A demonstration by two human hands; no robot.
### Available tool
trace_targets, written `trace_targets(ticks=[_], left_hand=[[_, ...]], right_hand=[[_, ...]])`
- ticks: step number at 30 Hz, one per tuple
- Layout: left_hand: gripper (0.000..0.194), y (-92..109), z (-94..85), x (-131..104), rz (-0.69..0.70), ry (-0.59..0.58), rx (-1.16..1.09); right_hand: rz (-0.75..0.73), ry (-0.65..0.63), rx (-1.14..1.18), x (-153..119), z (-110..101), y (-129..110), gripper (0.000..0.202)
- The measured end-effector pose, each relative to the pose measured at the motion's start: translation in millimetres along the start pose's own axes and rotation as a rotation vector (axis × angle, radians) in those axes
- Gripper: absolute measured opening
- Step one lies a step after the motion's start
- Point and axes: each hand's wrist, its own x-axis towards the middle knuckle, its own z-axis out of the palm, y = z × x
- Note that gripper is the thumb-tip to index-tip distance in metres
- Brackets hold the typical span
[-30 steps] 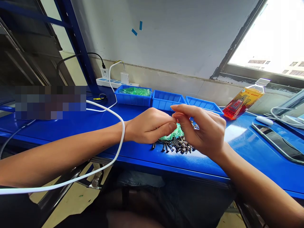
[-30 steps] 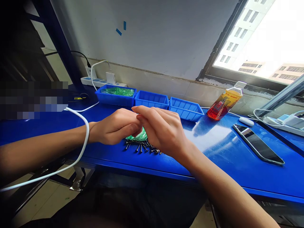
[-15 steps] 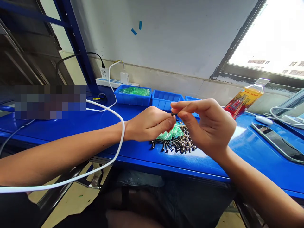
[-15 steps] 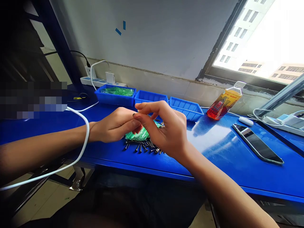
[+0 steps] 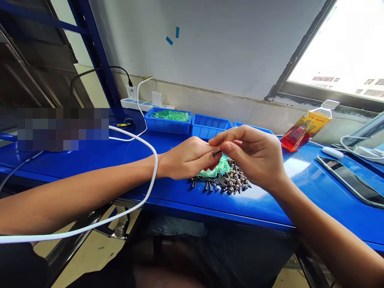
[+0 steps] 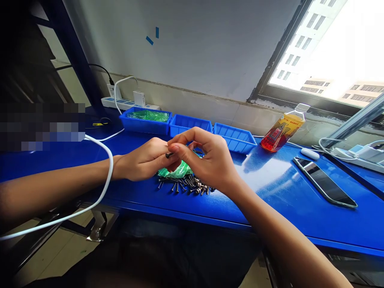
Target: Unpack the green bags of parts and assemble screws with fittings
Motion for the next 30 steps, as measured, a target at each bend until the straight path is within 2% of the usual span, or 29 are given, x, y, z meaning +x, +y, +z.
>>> trace_targets(ticks=[8, 24, 30], left_hand=[[0.053, 0.0, 0.1, 0.2, -0.022, -0.006, -0.008], [0.051, 0.0, -0.1, 0.4, -0.015, -0.018, -0.053], [0.054, 0.5, -1.3, -0.2, 0.000, 0.001, -0.038]], right_hand=[[-0.014, 0.019, -0.035, 0.0, -0.5, 0.0, 0.030], [-0.040, -0.035, -0.015, 0.3, -5.6, 0.9, 0.027], [-0.029, -0.011, -0.058, 1.3, -6.5, 0.3, 0.029]])
